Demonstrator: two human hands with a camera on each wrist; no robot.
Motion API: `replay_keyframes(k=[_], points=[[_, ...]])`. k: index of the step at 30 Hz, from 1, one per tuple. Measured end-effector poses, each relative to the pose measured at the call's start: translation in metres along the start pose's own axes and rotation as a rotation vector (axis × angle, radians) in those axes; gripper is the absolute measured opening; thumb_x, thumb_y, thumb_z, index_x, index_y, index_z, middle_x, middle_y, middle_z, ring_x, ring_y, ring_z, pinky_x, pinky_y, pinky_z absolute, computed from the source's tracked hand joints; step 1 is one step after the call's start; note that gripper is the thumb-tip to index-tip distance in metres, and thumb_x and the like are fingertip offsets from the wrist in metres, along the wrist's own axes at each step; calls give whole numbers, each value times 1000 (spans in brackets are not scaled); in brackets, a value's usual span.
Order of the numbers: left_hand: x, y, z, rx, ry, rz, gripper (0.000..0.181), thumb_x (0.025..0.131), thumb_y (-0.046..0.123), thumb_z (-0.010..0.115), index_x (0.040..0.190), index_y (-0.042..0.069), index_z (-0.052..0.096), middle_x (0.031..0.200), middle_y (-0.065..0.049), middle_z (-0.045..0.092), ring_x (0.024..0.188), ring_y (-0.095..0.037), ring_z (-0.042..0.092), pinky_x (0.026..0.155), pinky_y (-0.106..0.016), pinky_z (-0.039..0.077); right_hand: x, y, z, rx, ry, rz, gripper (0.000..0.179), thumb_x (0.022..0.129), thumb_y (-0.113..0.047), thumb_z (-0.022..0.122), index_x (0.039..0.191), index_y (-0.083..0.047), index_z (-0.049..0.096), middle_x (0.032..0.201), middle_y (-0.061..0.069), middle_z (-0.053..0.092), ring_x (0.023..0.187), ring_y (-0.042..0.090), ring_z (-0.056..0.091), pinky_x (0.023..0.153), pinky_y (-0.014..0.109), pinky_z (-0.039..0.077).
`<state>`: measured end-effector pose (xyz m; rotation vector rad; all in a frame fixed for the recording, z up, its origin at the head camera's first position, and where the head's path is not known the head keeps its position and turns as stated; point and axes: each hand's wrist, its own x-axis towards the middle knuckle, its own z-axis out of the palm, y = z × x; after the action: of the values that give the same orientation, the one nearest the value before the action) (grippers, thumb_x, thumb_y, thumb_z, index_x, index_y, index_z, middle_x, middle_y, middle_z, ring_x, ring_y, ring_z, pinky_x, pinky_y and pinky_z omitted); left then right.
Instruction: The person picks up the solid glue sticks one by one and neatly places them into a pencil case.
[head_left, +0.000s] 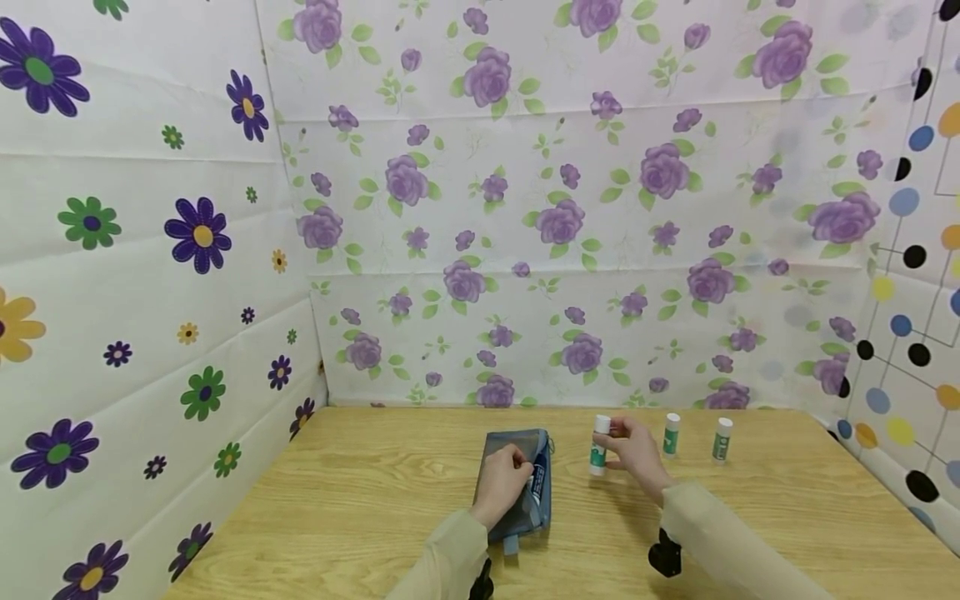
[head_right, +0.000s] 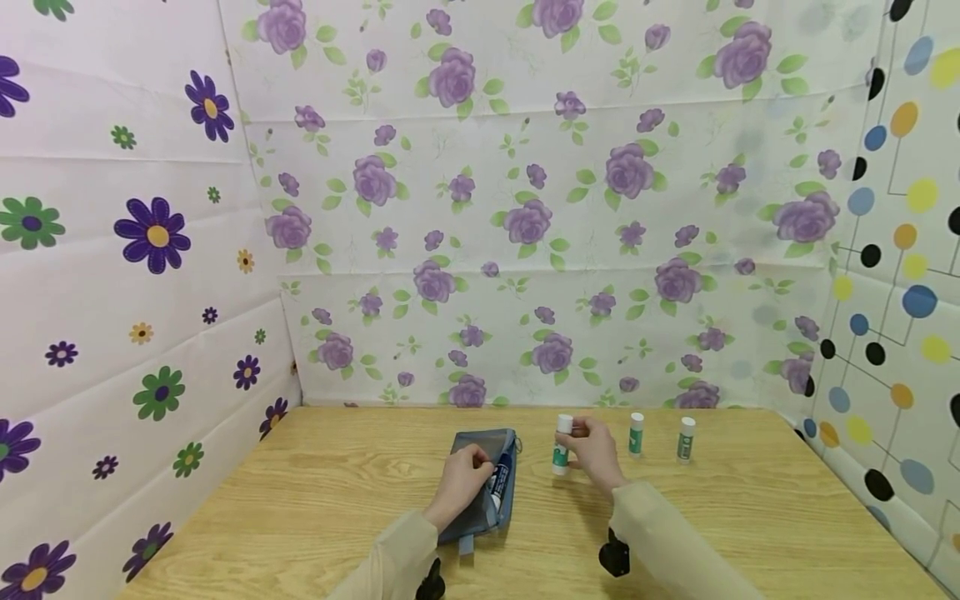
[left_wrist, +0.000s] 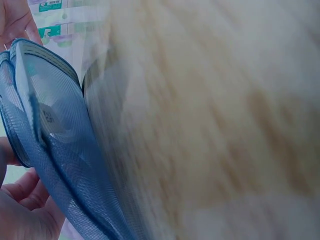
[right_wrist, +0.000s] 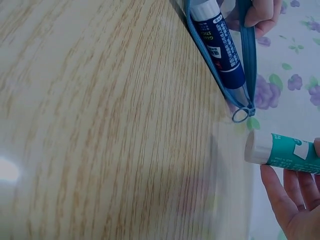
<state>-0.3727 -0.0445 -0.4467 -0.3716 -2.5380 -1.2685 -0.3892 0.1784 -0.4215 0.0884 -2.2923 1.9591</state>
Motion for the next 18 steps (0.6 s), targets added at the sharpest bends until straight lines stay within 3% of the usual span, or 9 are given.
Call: replay_keyframes(k=[18], points=[[1,0,0,-8,2,-2,8,85,6,57,77,8,55,65,3,48,54,-10,45,47,-27,36,0,0,4,46,-28,12,38,87,-7,60,117,10,45,104,20,47,93,34,52,69,44,48]])
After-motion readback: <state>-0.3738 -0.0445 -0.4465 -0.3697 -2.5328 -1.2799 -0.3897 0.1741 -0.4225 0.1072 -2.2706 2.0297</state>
